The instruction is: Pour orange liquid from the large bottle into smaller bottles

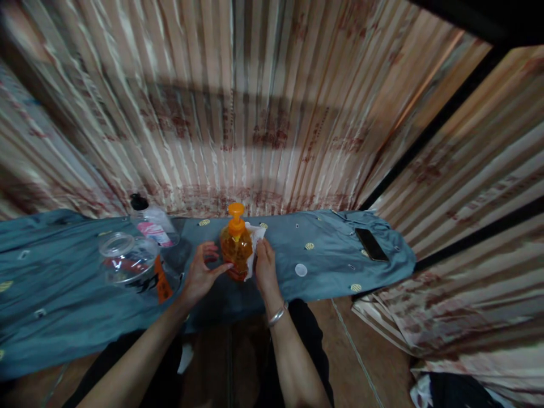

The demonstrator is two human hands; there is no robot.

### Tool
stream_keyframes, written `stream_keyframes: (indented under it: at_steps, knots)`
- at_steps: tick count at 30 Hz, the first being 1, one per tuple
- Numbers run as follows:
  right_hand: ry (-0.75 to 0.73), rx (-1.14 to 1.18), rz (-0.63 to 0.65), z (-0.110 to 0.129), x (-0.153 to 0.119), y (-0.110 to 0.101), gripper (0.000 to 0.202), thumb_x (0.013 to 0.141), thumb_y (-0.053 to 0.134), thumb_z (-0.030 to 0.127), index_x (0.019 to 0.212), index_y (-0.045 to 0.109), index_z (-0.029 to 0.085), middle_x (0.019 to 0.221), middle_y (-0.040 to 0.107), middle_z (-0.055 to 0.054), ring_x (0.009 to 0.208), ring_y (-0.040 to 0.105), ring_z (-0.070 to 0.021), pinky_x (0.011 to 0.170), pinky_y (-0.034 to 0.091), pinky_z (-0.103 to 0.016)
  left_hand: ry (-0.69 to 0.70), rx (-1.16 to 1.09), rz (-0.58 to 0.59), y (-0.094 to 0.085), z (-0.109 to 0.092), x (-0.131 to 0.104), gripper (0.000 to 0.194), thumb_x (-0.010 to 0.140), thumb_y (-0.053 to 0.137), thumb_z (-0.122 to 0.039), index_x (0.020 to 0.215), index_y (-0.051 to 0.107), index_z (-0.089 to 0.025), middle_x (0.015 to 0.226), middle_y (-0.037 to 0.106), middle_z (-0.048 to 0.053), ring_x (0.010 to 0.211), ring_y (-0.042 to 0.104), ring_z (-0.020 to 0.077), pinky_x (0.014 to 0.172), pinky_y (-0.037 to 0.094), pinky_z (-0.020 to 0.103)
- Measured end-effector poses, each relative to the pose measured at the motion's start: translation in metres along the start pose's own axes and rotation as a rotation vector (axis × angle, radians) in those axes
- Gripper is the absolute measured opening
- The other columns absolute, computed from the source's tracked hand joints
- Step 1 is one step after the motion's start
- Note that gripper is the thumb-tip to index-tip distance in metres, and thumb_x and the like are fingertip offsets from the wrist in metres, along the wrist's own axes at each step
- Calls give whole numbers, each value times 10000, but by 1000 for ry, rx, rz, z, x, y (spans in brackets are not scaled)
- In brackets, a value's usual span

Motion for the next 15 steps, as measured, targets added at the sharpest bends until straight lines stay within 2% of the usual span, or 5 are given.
stream_keyframes:
  at_steps: [4, 6, 8, 11, 15]
  knots:
    - [-168, -177, 47, 32, -14, 4, 339, 909, 540, 487, 1023, 699, 210, 943, 741, -33, 875, 648, -210, 821, 526, -328, 81, 25, 44, 7, -17, -11, 446, 895, 648, -444, 1256, 582, -191, 1221, 642, 99, 1027, 655, 232, 881, 585, 466]
    - [-254, -214, 100, 54, -5, 11, 354, 892, 575, 490, 1070, 714, 218, 1003, 749, -41, 956, 653, -229, 890, 518, -355, 122, 39, 44, 9, -25, -15, 495, 889, 650, -455, 1303, 554, -201, 1272, 620, 110, 1084, 640, 254, 920, 571, 496]
    - [-234, -206, 227, 63, 16, 26, 330, 845, 636, 491, 1015, 742, 230, 955, 753, -23, 956, 659, -228, 876, 527, -343, 147, 55, 40, 10, -30, -18, 534, 882, 654, -469, 1331, 532, -208, 1299, 604, 116, 1125, 624, 271, 943, 558, 517]
    - [-19, -151, 451, 45, 52, 55, 302, 794, 672, 504, 819, 738, 211, 697, 702, 15, 667, 622, -179, 666, 539, -301, 159, 80, 24, 11, -31, -19, 586, 869, 659, -493, 1361, 503, -215, 1327, 581, 123, 1167, 601, 291, 969, 540, 541]
    - [-82, -175, 469, 23, 78, 77, 324, 777, 710, 489, 630, 659, 204, 579, 635, 37, 567, 564, -143, 553, 497, -259, 166, 118, 19, 17, -29, -19, 619, 864, 655, -509, 1383, 483, -219, 1365, 557, 130, 1225, 570, 313, 1011, 510, 574]
Point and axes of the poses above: each hand's wrist, its own x-axis towards the middle knuckle, its own y-axis out of the palm, z = x × y, the point moved 10 cm from there along x, towards the middle knuckle
